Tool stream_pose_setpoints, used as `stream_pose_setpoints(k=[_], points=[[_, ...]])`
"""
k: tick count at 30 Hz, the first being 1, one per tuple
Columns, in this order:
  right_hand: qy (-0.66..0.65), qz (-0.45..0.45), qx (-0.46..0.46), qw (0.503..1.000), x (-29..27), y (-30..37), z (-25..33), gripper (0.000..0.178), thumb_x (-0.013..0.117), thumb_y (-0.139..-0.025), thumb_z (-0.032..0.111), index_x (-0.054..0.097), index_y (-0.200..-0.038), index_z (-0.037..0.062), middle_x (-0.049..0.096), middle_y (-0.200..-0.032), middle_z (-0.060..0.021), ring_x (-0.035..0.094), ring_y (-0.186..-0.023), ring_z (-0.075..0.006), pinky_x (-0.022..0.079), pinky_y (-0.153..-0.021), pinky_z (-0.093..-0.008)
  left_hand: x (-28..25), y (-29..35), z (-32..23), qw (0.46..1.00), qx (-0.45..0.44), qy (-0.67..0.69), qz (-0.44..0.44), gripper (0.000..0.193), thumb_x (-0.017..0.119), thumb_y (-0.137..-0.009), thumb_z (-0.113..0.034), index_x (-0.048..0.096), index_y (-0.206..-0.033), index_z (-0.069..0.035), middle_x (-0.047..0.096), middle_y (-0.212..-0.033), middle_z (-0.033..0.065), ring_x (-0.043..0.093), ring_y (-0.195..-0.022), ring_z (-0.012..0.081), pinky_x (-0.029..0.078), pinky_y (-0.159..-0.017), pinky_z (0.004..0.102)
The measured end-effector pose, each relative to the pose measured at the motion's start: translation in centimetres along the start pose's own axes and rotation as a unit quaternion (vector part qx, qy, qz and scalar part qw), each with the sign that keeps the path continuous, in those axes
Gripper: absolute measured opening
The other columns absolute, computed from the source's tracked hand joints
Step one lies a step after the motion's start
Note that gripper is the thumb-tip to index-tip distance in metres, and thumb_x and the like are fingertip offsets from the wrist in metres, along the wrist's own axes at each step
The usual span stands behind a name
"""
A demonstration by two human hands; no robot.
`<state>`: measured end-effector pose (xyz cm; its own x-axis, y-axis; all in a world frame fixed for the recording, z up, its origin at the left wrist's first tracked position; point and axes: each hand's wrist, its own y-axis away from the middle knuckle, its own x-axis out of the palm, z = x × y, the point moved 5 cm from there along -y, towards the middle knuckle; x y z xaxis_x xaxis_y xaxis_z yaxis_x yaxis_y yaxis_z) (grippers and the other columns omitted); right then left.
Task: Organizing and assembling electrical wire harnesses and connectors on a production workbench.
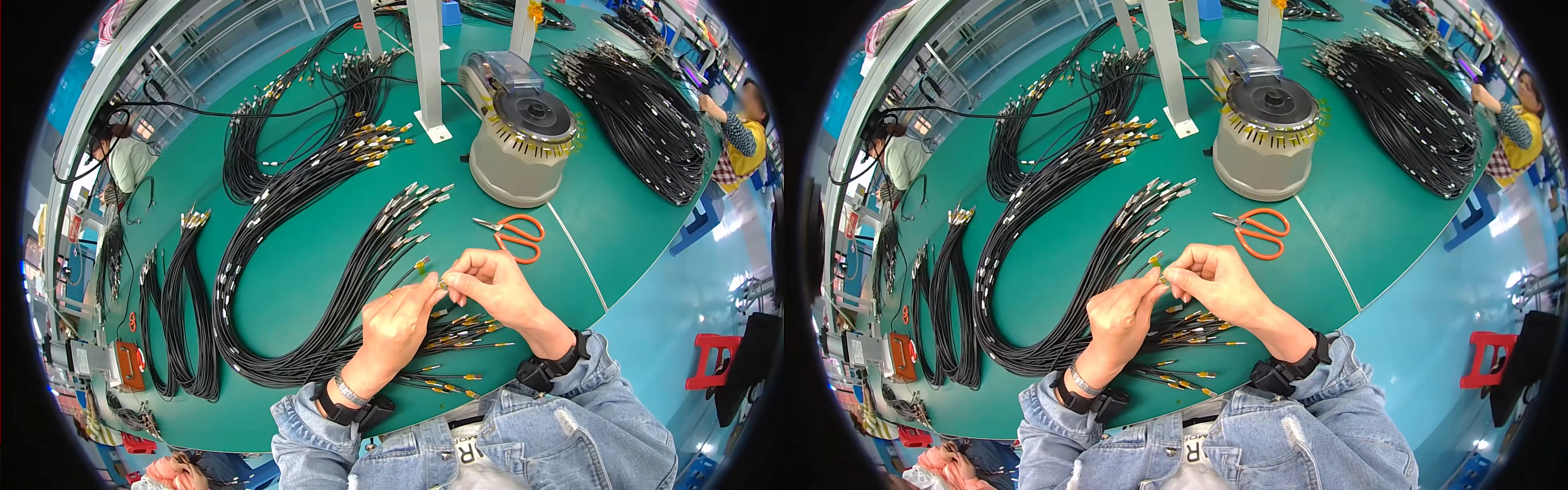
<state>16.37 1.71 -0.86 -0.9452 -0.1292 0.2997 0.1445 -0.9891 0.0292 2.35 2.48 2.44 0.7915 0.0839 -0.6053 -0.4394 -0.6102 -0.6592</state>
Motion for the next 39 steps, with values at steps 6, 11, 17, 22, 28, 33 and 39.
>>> stream_pose_setpoints(k=[6,11,17,22,28,33,39], points=[[-0.003,-0.002,0.028,1.000,0.1,0.1,-0.1,0.013,0.059,-0.087,0.011,0.057,-0.081,-0.0007,0.059,-0.069,-0.0033,0.053,-0.061,-0.0069,0.045,-0.057,-0.0207,0.3,0.2,0.1,1.000,0.015,-0.011,0.015,0.030,0.073,-0.069,-0.003,0.062,-0.097,-0.002,0.064,-0.070,0.0086,0.064,-0.059,0.0203,0.052,-0.050,0.0276],[0.011,0.010,0.038,0.999,0.1,0.0,-0.4,0.013,0.059,-0.087,0.010,0.056,-0.080,-0.0002,0.058,-0.069,-0.0032,0.053,-0.061,-0.0067,0.044,-0.056,-0.0208,0.4,0.3,0.1,0.999,0.037,0.007,0.001,0.030,0.073,-0.069,-0.002,0.062,-0.097,-0.002,0.065,-0.070,0.0086,0.064,-0.059,0.0201,0.051,-0.049,0.0279],[-0.019,0.003,0.029,0.999,0.2,0.0,-0.4,0.014,0.057,-0.088,0.011,0.055,-0.081,-0.0009,0.058,-0.070,-0.0038,0.053,-0.062,-0.0074,0.045,-0.056,-0.0213,0.3,0.2,0.0,1.000,0.007,0.008,0.008,0.024,0.071,-0.070,0.001,0.063,-0.092,-0.001,0.064,-0.070,0.0108,0.064,-0.059,0.0222,0.051,-0.050,0.0274],[-0.021,-0.005,0.003,1.000,0.6,0.1,-0.4,0.014,0.055,-0.089,0.010,0.054,-0.084,-0.0020,0.058,-0.072,-0.0055,0.054,-0.063,-0.0092,0.046,-0.058,-0.0229,0.3,0.1,0.1,0.998,-0.036,-0.011,0.041,0.017,0.068,-0.074,-0.001,0.061,-0.091,-0.001,0.065,-0.070,0.0092,0.065,-0.059,0.0190,0.052,-0.051,0.0257],[-0.023,-0.011,-0.016,1.000,0.9,0.2,-0.5,0.012,0.049,-0.091,0.009,0.050,-0.088,-0.0028,0.058,-0.073,-0.0075,0.056,-0.063,-0.0113,0.047,-0.060,-0.0246,1.0,0.4,0.8,0.953,-0.207,0.216,0.052,0.007,0.062,-0.082,-0.001,0.059,-0.086,0.003,0.066,-0.070,0.0081,0.064,-0.060,0.0130,0.051,-0.052,0.0247],[-0.018,-0.009,-0.006,1.000,0.9,0.4,-0.6,0.012,0.047,-0.092,0.008,0.048,-0.088,-0.0028,0.057,-0.072,-0.0069,0.056,-0.063,-0.0114,0.046,-0.059,-0.0245,1.3,0.5,1.2,0.906,-0.280,0.304,0.094,0.007,0.058,-0.086,-0.003,0.057,-0.087,0.003,0.066,-0.072,0.0068,0.064,-0.064,0.0111,0.051,-0.055,0.0226],[-0.017,-0.006,0.012,1.000,0.7,0.2,-0.7,0.012,0.049,-0.092,0.009,0.048,-0.088,-0.0026,0.056,-0.072,-0.0061,0.055,-0.063,-0.0108,0.046,-0.058,-0.0236,1.9,1.0,1.9,0.855,-0.350,0.358,0.138,0.009,0.054,-0.089,-0.006,0.056,-0.090,0.003,0.066,-0.076,0.0073,0.064,-0.067,0.0108,0.049,-0.054,0.0210]])
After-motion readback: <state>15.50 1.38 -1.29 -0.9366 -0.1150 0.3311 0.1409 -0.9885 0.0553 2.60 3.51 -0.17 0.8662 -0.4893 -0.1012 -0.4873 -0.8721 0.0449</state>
